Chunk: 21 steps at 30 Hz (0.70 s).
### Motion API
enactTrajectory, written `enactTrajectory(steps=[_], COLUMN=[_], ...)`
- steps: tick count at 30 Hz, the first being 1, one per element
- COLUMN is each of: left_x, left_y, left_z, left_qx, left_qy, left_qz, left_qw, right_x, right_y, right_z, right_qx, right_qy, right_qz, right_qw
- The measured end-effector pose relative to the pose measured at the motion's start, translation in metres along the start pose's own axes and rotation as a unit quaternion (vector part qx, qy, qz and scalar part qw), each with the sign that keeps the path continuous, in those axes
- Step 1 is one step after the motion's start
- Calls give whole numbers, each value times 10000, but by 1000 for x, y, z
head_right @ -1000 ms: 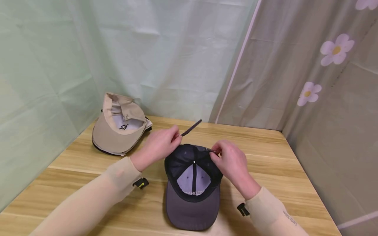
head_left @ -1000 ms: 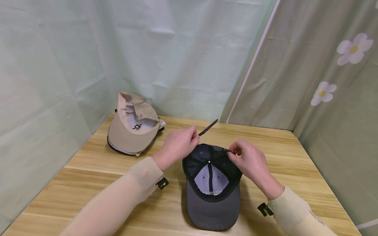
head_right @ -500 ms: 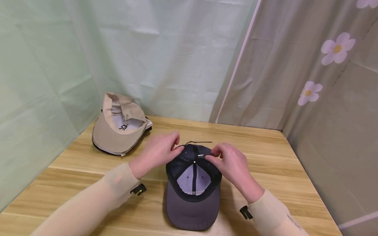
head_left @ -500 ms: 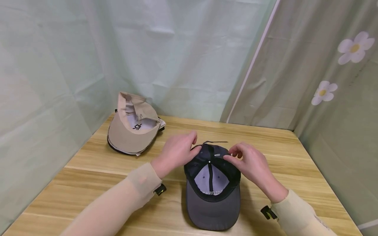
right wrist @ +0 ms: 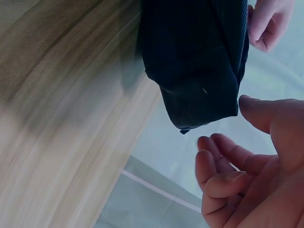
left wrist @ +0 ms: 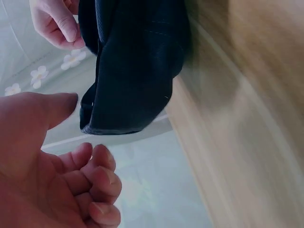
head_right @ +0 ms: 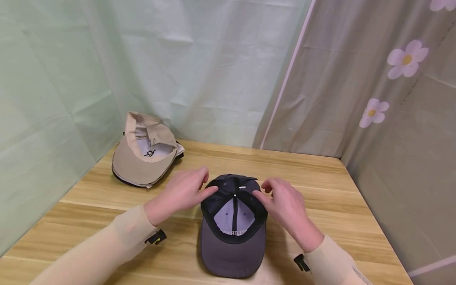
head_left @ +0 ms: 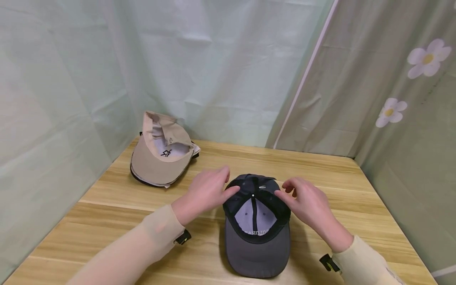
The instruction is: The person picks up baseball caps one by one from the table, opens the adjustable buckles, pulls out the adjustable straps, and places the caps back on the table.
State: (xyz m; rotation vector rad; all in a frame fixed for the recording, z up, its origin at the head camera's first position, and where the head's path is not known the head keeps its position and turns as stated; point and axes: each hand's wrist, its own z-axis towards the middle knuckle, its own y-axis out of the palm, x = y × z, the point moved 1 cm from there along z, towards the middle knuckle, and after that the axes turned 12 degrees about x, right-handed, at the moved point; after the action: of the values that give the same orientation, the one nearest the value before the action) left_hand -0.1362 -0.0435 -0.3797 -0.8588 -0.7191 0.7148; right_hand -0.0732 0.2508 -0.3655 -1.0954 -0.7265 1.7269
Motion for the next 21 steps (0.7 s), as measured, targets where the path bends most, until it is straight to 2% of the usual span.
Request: enactTrajectory(steps=[5,8,13,21], left_x=[-8,-9,-9,-1], left_y=[-2,-4,-9,-15], left_z=[-12,-18,-29,-44], left_qx=[-384,-551,-648,-801], left_qy=[-356,-441,-444,-209], left_qz=[-227,-272,-276,-304], left_qw=[9984,9971,9965,9961], right_x=[-1,-2,-1,3], right_y=[-3,-5,-8,-10], right_z=[-6,-10,-17,-27], right_qx=[-99,-171,-340,-686], right_qy=[43,45,85,272], right_qz=[-275,-438,-616,-667], right_qw=[9996,9989,9975,9950])
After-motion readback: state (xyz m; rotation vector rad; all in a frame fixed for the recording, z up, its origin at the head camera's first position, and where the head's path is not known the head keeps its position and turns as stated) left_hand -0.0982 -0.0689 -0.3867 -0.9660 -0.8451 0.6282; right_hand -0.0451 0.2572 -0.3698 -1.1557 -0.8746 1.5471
